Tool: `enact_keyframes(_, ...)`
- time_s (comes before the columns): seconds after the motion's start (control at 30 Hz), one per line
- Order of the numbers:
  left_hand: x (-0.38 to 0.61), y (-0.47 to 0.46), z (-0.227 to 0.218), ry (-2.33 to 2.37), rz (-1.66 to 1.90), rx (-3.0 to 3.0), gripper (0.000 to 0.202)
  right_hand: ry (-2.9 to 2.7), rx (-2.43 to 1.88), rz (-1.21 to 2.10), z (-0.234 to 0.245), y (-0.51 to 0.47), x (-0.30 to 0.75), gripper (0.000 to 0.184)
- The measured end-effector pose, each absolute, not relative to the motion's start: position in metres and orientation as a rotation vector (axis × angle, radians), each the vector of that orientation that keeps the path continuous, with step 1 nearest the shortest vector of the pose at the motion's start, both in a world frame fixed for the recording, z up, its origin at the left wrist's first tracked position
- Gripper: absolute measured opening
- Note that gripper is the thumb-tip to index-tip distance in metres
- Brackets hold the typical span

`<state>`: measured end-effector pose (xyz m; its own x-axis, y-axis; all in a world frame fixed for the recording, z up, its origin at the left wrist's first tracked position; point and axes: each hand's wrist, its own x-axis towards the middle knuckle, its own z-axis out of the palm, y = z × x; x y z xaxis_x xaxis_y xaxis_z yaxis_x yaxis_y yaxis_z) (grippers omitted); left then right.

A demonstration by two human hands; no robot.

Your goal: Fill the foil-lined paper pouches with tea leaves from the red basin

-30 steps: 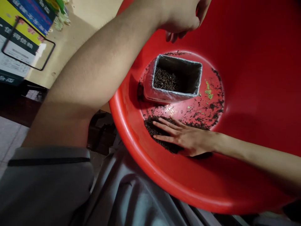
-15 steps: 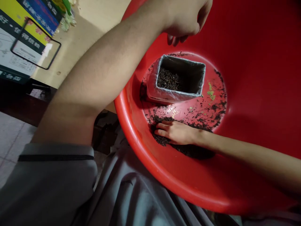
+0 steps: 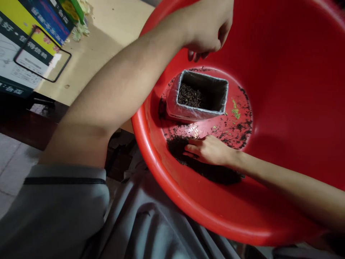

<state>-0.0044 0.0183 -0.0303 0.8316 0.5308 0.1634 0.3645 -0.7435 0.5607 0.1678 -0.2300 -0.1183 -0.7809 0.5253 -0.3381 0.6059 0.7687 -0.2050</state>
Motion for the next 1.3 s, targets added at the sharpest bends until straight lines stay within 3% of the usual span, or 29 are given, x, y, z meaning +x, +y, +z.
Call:
enact_keyframes(0.23, -0.003, 0.021, -0.035, 0.682, 0.455, 2.416, 0.024, 2.987, 1.106, -0.990, -0.037, -0.184, 0.164, 0.034)
enact_keyframes(0.4, -0.003, 0.016, -0.032, 0.714, 0.445, 2.406, 0.025, 2.970, 1.246, -0.554, -0.002, -0.125, 0.159, 0.034)
enact_keyframes(0.5, -0.006, 0.012, -0.027, 0.724, 0.355, 2.412, 0.025, 2.796, 1.218, -0.309, -0.002, -0.105, 0.150, 0.010)
enact_keyframes(0.63, -0.013, 0.008, -0.020, 0.719, 0.305, 2.415, 0.027, 2.662, 1.176, -0.230, -0.005, -0.100, 0.140, 0.032)
enact_keyframes(0.8, -0.026, -0.005, 0.005, 0.721, 0.376, 2.447, 0.021, 2.733, 1.327, -0.159, -0.015, -0.102, 0.137, 0.009)
enact_keyframes(0.9, -0.035, -0.020, 0.025, 0.792, 0.543, 2.426, 0.026, 2.869, 1.412, -0.146, -0.027, -0.105, 0.133, 0.031)
enact_keyframes(1.03, -0.053, -0.040, 0.041, 1.001, 0.562, 2.516, 0.028, 3.187, 1.333, -0.498, -0.036, -0.112, 0.136, 0.043)
enact_keyframes(1.17, -0.064, -0.053, 0.044, 1.129, 0.021, 2.558, 0.018, 3.426, 1.353, -1.062, -0.038, -0.122, 0.155, 0.048)
enact_keyframes(1.23, -0.057, -0.057, 0.039, 0.911, -0.143, 2.613, 0.015, 3.518, 1.598, -1.155, -0.042, -0.130, 0.168, 0.043)
enact_keyframes(1.3, -0.038, -0.062, 0.030, 0.620, -0.199, 2.687, 0.024, 3.654, 1.925, -1.018, -0.050, -0.144, 0.181, 0.032)
